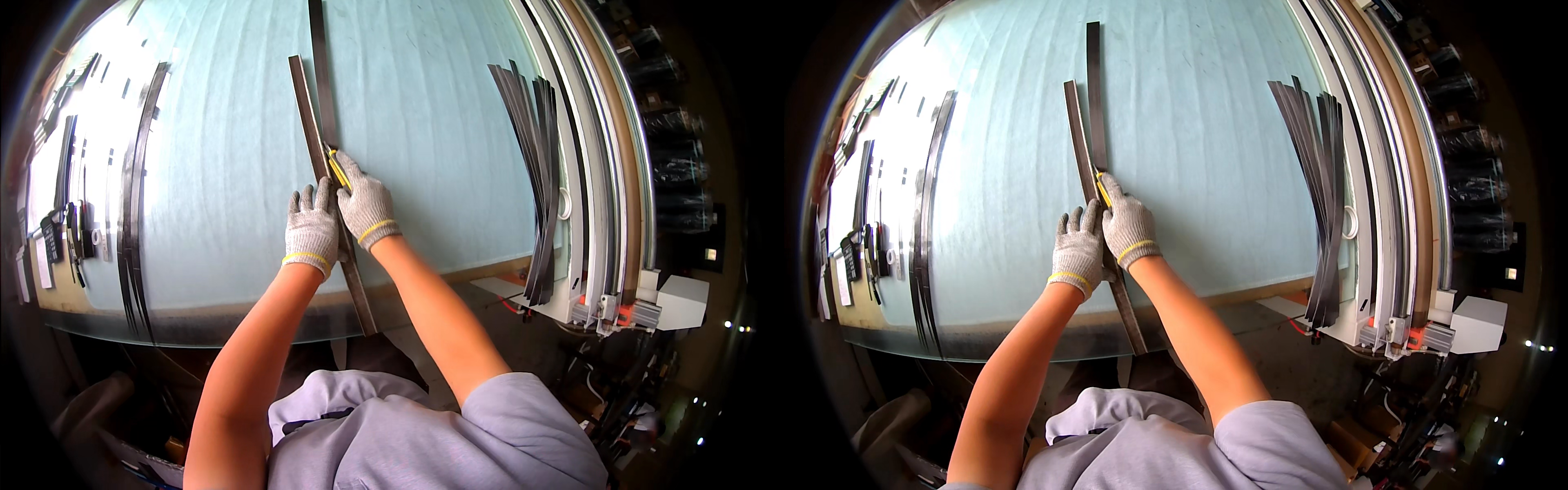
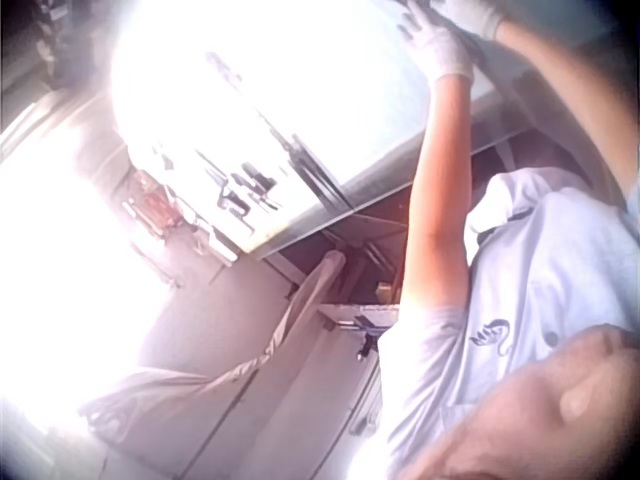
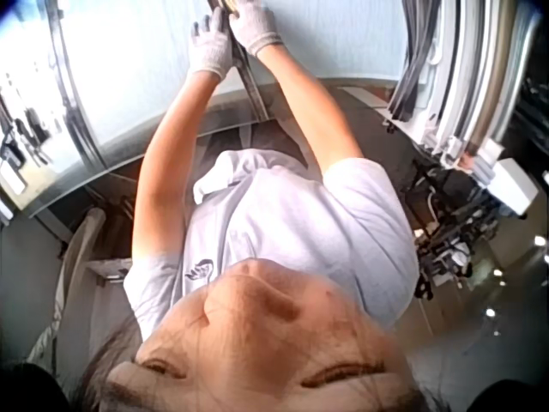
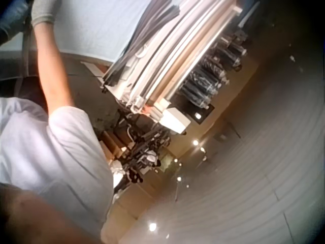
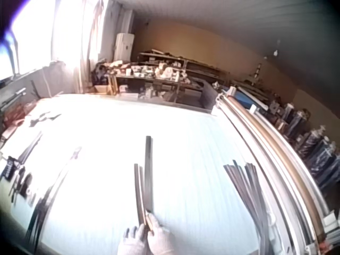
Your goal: The person uses a utility knife to cut long, dark rubber strips on a large glass table. They align the strips, score them with the blade, and snap them into shorter pieces.
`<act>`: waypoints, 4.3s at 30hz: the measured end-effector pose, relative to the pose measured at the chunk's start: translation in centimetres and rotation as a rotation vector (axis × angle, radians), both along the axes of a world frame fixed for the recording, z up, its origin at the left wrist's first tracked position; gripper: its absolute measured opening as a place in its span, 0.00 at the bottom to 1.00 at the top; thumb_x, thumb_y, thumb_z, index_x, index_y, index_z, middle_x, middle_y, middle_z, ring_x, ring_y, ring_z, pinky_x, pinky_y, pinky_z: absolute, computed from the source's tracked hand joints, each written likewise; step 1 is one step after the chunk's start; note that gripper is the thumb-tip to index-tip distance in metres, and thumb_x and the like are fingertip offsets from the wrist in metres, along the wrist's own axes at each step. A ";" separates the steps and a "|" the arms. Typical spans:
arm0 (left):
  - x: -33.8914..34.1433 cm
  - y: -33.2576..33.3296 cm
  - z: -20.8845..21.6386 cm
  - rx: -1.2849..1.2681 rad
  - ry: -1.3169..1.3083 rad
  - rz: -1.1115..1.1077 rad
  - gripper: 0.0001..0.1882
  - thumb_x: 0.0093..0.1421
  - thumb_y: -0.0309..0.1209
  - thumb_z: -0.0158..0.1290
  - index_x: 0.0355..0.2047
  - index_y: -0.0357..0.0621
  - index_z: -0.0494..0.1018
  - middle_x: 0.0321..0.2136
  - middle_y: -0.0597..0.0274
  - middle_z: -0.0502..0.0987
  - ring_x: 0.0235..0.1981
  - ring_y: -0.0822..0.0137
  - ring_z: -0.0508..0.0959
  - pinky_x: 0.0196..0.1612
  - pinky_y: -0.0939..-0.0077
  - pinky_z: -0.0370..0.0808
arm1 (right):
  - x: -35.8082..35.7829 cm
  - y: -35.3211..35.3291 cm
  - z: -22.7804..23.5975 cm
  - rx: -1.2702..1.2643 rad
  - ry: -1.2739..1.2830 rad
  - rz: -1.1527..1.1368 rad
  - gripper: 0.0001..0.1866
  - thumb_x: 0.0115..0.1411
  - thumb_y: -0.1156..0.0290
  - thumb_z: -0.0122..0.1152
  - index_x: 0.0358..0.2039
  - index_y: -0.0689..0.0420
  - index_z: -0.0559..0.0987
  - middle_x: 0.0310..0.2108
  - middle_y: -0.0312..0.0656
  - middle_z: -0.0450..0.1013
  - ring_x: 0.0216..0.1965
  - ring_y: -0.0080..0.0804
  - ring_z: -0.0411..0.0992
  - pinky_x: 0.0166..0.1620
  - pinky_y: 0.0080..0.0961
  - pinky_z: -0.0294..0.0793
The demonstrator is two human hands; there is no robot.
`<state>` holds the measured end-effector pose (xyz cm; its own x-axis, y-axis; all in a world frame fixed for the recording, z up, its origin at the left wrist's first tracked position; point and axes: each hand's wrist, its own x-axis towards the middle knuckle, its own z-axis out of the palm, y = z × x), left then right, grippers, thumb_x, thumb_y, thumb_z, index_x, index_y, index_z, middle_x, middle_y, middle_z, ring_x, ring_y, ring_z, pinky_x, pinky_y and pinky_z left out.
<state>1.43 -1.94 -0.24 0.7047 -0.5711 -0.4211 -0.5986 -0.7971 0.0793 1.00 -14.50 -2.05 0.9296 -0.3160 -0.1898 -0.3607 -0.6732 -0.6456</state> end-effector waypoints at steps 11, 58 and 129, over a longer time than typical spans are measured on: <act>-0.1 0.3 -1.2 -0.019 -0.069 -0.009 0.61 0.42 0.48 0.72 0.71 0.39 0.53 0.73 0.52 0.50 0.72 0.48 0.54 0.73 0.48 0.49 | -10.7 1.9 -0.4 0.078 -0.030 -0.004 0.35 0.58 0.79 0.59 0.67 0.48 0.66 0.51 0.58 0.75 0.50 0.61 0.74 0.52 0.47 0.76; -0.1 0.0 -0.8 -0.023 -0.049 -0.008 0.56 0.46 0.45 0.70 0.71 0.38 0.54 0.72 0.52 0.50 0.71 0.46 0.55 0.73 0.48 0.50 | -7.8 1.6 -1.2 0.083 -0.048 -0.034 0.34 0.58 0.77 0.59 0.66 0.46 0.68 0.50 0.56 0.76 0.49 0.60 0.75 0.51 0.46 0.77; 0.2 -0.2 0.3 0.056 0.039 -0.011 0.66 0.40 0.49 0.74 0.72 0.36 0.49 0.74 0.52 0.46 0.73 0.47 0.52 0.74 0.49 0.48 | -17.6 -0.6 4.9 0.085 -0.148 -0.074 0.34 0.56 0.79 0.61 0.64 0.48 0.70 0.48 0.55 0.77 0.46 0.56 0.77 0.47 0.43 0.79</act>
<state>1.60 -2.17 0.08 0.6814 -0.5533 -0.4792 -0.6043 -0.7946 0.0582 -16.61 -15.07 2.90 0.9242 -0.3731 -0.0815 -0.3038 -0.5890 -0.7489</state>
